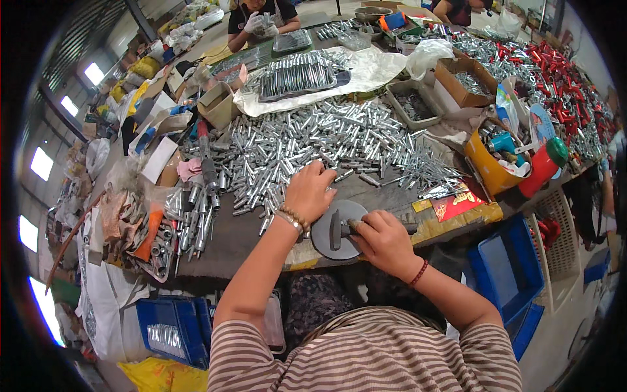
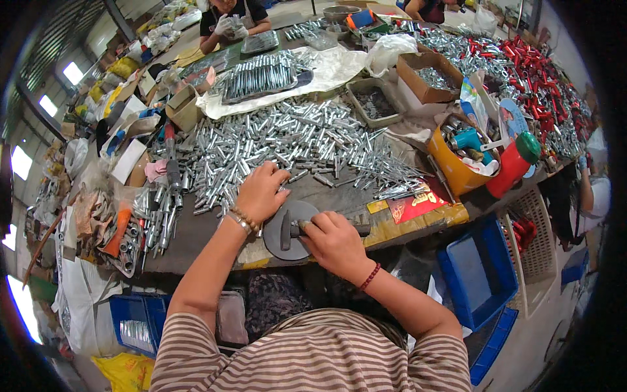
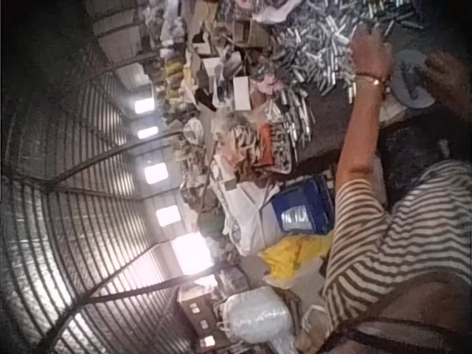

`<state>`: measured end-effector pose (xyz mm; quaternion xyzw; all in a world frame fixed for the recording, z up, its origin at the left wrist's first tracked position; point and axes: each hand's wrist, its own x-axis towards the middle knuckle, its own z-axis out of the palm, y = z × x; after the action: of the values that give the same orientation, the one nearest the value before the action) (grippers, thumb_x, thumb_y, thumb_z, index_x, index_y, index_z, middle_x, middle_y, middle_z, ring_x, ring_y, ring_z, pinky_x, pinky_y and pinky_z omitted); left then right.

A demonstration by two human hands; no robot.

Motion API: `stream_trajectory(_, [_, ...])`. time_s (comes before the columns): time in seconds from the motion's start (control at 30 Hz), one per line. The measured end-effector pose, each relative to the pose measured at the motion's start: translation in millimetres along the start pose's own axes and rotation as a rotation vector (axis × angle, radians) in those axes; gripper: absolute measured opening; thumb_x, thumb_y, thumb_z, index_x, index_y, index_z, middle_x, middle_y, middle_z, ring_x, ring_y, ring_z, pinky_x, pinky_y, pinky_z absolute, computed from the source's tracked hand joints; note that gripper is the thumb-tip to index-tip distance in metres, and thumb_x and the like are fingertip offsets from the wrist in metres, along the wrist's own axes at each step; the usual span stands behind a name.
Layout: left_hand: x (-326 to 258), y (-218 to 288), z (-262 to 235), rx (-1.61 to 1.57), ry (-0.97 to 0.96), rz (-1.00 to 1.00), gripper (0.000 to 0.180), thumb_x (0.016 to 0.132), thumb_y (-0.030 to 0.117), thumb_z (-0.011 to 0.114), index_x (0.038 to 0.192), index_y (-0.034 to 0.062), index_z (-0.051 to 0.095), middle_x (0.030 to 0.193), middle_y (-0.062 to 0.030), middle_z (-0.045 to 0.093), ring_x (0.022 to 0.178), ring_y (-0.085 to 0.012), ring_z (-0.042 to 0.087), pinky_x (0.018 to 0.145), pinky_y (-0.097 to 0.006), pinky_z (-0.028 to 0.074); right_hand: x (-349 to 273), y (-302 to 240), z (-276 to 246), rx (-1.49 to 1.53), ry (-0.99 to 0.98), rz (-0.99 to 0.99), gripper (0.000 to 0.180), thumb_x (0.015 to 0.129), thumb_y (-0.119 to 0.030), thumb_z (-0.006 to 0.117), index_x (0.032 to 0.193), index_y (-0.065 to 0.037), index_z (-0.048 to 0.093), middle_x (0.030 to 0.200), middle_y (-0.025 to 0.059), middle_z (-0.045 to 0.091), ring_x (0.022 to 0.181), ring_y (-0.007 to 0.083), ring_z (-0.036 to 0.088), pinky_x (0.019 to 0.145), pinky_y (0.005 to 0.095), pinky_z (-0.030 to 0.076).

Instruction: The person assembles metal fasteners by inserting small pins into metal components, securing them using a hammer on a metal plate, and placing the finished pieces into a metal tray.

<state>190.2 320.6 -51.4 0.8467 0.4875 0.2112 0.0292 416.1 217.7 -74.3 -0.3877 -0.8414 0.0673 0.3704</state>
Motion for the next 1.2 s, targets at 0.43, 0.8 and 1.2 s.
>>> stream_trajectory(0.43, [-37.9,-29.1,-47.4,0.096,-0.246,0.136,0.012,0.082,0.010,0.069,0.094,0.0096,0.070,0.099,-0.0084,0.062,0.102,-0.0312,0.062,0.088,-0.046,0.050,0.7,1.9,0.4,0.005,0.015,0.022,0.031,0.084,-0.013,0.081,0.112,-0.005,0.071,0.102,0.0090,0.063,0.099,0.0319,0.064,0.086,0.0424,0.055])
stream_trajectory(0.8, [-75.3,-27.1,-91.4,0.022,-0.363,0.010,0.028,0.085,0.006,0.065,0.110,0.0110,0.076,0.125,-0.0124,0.066,0.122,-0.0325,0.061,0.104,-0.046,0.050,2.1,1.5,2.3,0.028,0.058,0.021,0.028,0.085,-0.013,0.080,0.110,-0.005,0.071,0.101,0.0090,0.062,0.098,0.0317,0.064,0.085,0.0429,0.054])
stream_trajectory(1.2, [48.4,33.6,27.1,-0.298,-0.075,0.164,0.033,0.087,0.019,0.079,0.117,0.0091,0.072,0.117,-0.0119,0.068,0.117,-0.0339,0.063,0.102,-0.044,0.052,0.5,0.3,2.9,-0.002,0.029,0.007,0.025,0.086,-0.016,0.079,0.106,-0.005,0.069,0.101,0.0098,0.061,0.097,0.0309,0.064,0.083,0.0421,0.054])
